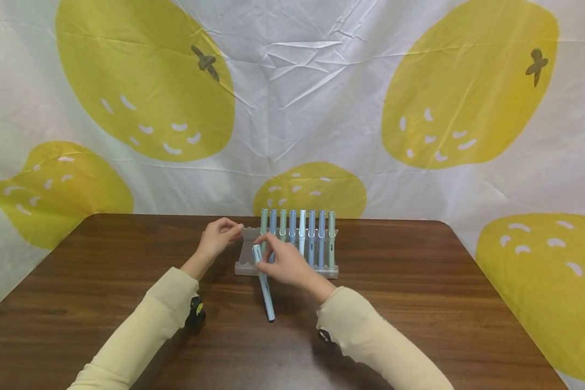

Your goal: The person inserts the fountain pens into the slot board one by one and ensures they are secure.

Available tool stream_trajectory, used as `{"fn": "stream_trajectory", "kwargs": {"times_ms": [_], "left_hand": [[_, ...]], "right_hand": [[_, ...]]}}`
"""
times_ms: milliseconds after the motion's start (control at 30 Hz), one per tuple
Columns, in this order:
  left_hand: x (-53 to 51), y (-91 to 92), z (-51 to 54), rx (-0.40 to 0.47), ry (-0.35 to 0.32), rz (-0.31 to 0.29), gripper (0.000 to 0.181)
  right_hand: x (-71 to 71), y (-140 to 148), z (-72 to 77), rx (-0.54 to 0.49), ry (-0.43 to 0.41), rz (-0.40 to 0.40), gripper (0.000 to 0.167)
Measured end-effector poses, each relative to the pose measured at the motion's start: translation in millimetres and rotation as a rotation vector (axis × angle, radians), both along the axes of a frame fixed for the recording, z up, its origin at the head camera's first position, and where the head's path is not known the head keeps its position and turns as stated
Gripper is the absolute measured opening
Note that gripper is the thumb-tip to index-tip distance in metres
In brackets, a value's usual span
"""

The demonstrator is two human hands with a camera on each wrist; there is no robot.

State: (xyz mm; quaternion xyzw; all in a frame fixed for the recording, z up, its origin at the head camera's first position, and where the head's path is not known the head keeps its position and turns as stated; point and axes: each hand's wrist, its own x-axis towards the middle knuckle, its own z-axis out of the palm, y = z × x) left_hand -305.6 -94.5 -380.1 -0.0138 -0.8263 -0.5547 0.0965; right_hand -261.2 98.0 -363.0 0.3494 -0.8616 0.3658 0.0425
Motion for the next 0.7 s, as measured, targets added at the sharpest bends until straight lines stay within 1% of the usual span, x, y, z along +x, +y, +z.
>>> {"fn": "stream_trajectory", "kwargs": {"times_ms": [133,333,500,700], "left_hand": [[0.4,0.2,0.3,-0.002,0.002,-0.001,0.024],[-0.3,0.4,0.6,-0.01,-0.003,0.006,0.025],[0.1,0.7,1.4,-0.01,-0.009,0.009,0.024],[0.3,0.9,1.0,-0.011,-0.007,0.009,0.023]], "right_hand": [[-3.2,0.4,3.1,-0.027,0.009,-0.027,0.04],[-8.0,0.5,8.3,-0.068,0.017,-0.042,0.04],[-10.9,-0.5,11.8,-0.068,0.031,-0.073,0.041],[-14.2,-3.2,16.0,-0.07,0.04,-0.134,0.04]]}}
